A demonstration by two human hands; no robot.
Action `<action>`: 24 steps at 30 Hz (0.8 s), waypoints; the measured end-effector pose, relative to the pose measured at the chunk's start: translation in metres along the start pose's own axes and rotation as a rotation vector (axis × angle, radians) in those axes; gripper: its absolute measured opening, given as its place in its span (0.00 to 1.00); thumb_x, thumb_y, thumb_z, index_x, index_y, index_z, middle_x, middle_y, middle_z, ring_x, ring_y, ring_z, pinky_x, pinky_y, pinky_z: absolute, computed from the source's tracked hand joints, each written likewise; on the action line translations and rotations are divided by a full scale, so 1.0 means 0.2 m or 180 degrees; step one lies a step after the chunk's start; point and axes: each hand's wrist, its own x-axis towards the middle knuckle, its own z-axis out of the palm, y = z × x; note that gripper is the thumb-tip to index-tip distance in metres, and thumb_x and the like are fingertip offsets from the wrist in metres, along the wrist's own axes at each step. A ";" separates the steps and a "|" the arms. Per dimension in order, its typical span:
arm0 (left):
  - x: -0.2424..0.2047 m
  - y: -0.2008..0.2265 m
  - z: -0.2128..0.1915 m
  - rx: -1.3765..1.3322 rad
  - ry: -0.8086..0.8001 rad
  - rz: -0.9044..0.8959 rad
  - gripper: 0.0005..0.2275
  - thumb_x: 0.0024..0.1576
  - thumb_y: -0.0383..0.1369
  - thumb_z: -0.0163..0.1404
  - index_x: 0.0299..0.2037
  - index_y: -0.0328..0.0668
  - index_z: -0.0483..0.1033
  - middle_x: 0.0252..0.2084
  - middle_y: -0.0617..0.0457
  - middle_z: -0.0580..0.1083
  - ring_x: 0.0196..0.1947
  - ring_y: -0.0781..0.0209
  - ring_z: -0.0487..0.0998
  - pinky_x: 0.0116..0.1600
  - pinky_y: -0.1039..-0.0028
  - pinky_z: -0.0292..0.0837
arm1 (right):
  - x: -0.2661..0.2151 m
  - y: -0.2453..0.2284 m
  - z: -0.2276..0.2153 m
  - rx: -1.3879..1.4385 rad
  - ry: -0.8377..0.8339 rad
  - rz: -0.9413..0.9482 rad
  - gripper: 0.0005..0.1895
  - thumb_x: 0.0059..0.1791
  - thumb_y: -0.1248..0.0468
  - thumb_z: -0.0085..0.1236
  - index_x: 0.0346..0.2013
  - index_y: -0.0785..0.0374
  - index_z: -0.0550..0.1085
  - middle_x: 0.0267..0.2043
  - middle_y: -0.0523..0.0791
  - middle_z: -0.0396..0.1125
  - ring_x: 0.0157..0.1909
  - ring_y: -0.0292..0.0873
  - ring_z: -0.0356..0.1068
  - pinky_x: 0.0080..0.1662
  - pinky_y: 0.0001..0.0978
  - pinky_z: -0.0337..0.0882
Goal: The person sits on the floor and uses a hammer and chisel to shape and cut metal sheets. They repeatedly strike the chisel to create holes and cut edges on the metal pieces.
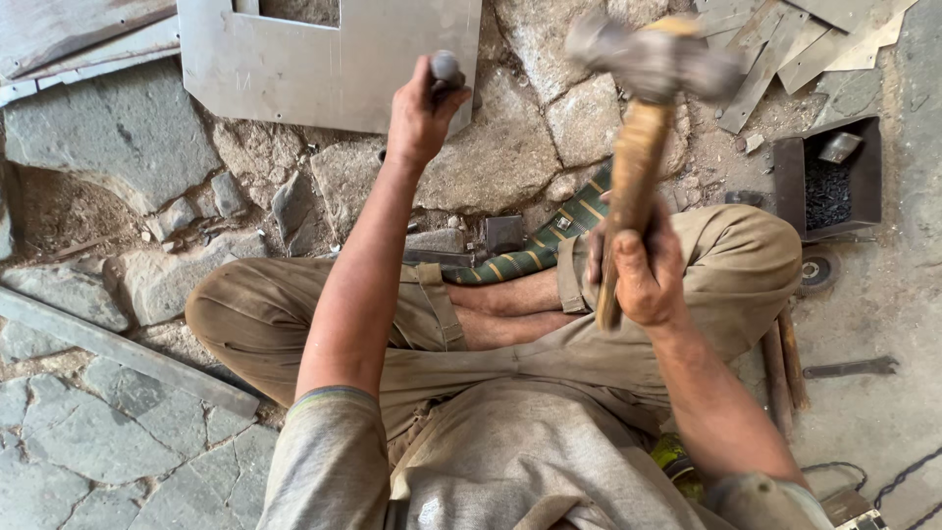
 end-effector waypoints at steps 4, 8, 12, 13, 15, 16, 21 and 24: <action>0.01 0.12 -0.03 0.0756 -0.0185 0.0393 0.12 0.63 0.35 0.59 0.51 0.43 0.70 0.46 0.48 0.82 0.43 0.52 0.85 0.47 0.64 0.84 | 0.19 0.10 0.08 -0.1342 0.0026 -0.0570 0.21 0.62 0.46 0.44 0.50 0.61 0.63 0.29 0.42 0.65 0.26 0.36 0.69 0.29 0.30 0.74; 0.00 0.19 -0.01 0.0471 -0.0147 0.0397 0.10 0.65 0.34 0.58 0.51 0.46 0.72 0.45 0.49 0.83 0.42 0.57 0.86 0.47 0.67 0.84 | 0.29 0.15 0.06 -0.1851 -0.0597 0.1082 0.24 0.57 0.43 0.40 0.47 0.63 0.64 0.23 0.41 0.65 0.19 0.36 0.68 0.21 0.30 0.74; -0.06 0.16 -0.10 -0.1617 0.1406 -0.1315 0.14 0.56 0.25 0.53 0.51 0.42 0.69 0.39 0.49 0.77 0.33 0.59 0.81 0.36 0.68 0.82 | 0.16 0.12 -0.01 -0.0629 -0.0155 0.1228 0.23 0.57 0.43 0.41 0.50 0.60 0.65 0.23 0.41 0.63 0.18 0.37 0.64 0.19 0.31 0.69; -0.09 0.14 -0.15 -0.2132 0.2034 -0.1710 0.16 0.52 0.21 0.51 0.50 0.41 0.67 0.38 0.51 0.74 0.32 0.60 0.78 0.33 0.67 0.80 | 0.11 0.12 -0.03 -0.0287 -0.0028 0.1451 0.22 0.57 0.44 0.43 0.47 0.60 0.65 0.23 0.41 0.63 0.17 0.38 0.63 0.18 0.32 0.67; -0.19 0.08 -0.26 -0.1375 0.2484 -0.2058 0.11 0.55 0.23 0.53 0.48 0.35 0.76 0.38 0.48 0.78 0.35 0.61 0.78 0.37 0.71 0.77 | 0.02 0.16 -0.05 0.0234 0.0213 0.1907 0.23 0.57 0.43 0.43 0.44 0.61 0.65 0.21 0.42 0.62 0.15 0.38 0.62 0.16 0.32 0.64; -0.24 0.04 -0.31 -0.1215 0.2478 -0.2410 0.11 0.54 0.23 0.55 0.46 0.34 0.75 0.38 0.48 0.78 0.33 0.60 0.79 0.36 0.71 0.76 | -0.01 0.19 -0.06 0.0411 0.0326 0.2143 0.24 0.57 0.42 0.43 0.42 0.61 0.65 0.20 0.42 0.61 0.15 0.38 0.61 0.16 0.32 0.64; -0.23 0.01 -0.32 -0.2551 0.2795 -0.2852 0.12 0.49 0.23 0.63 0.39 0.29 0.73 0.34 0.46 0.77 0.28 0.53 0.79 0.29 0.64 0.77 | -0.09 0.38 -0.10 0.1075 0.0618 0.2898 0.23 0.55 0.38 0.40 0.39 0.55 0.64 0.19 0.41 0.59 0.13 0.37 0.58 0.14 0.30 0.60; -0.16 0.15 -0.34 -0.2340 0.2493 -0.2422 0.14 0.46 0.24 0.64 0.39 0.34 0.74 0.32 0.51 0.77 0.25 0.60 0.78 0.25 0.68 0.73 | -0.10 0.46 -0.12 0.1490 0.0505 0.2854 0.24 0.56 0.38 0.40 0.39 0.55 0.65 0.19 0.41 0.58 0.13 0.36 0.57 0.14 0.29 0.58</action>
